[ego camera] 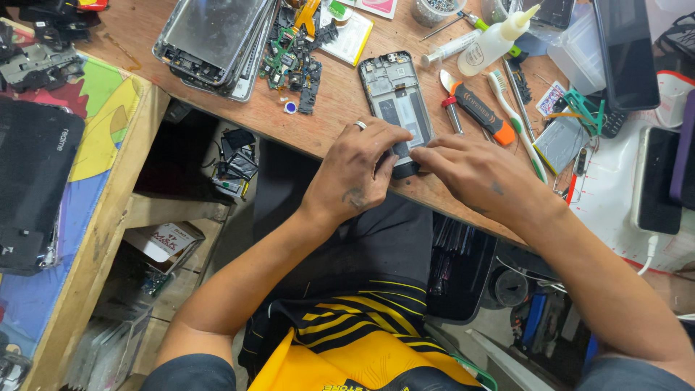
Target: The person removes the battery from a smartphone using a prying tool, then uses a screwdriver to remove screws and a small internal component. The removed parts are placed on the workbench.
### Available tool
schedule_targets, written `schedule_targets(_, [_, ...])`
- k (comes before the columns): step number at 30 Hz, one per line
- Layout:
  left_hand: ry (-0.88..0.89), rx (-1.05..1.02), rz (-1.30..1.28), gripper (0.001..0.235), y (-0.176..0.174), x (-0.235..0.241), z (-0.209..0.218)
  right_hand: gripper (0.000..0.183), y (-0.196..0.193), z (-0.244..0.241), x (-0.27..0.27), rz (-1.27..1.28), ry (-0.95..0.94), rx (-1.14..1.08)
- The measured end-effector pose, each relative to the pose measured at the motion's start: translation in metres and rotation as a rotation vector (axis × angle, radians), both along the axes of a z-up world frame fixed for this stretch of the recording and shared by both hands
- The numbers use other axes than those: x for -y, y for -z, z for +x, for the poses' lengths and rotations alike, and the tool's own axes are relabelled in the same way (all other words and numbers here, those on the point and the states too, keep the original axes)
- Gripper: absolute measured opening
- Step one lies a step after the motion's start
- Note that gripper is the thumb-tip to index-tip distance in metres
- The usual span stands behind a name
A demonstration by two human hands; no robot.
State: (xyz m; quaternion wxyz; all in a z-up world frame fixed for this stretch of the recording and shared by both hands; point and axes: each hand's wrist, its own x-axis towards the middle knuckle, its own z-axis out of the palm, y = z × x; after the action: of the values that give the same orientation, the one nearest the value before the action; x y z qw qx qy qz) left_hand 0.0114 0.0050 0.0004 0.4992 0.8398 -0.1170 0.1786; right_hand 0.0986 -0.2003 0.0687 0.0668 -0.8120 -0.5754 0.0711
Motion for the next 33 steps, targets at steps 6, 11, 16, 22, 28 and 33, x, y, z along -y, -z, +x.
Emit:
schedule_targets(6, [0.01,-0.009,0.008,0.03,-0.003,-0.001,-0.001,0.044,-0.003,-0.006,0.003,-0.048,-0.174,0.11])
schedule_targets(11, [0.003,0.024,-0.012,0.024,-0.004,0.0,-0.002,0.043,0.008,-0.01,0.01,-0.008,-0.287,0.329])
schedule_targets(16, [0.013,0.051,0.014,0.011,-0.005,0.0,-0.004,0.039,0.019,-0.007,0.014,0.089,-0.326,0.385])
schedule_targets(22, [0.017,0.02,0.015,0.011,-0.002,0.002,-0.004,0.032,0.026,-0.004,0.016,0.173,-0.351,0.381])
schedule_targets(28, [0.013,0.023,0.015,0.012,-0.001,0.001,-0.005,0.029,0.025,-0.004,0.014,0.244,-0.32,0.309])
schedule_targets(33, [0.004,0.039,0.027,0.026,0.0,0.001,-0.004,0.032,0.027,-0.007,0.016,0.312,-0.215,0.205])
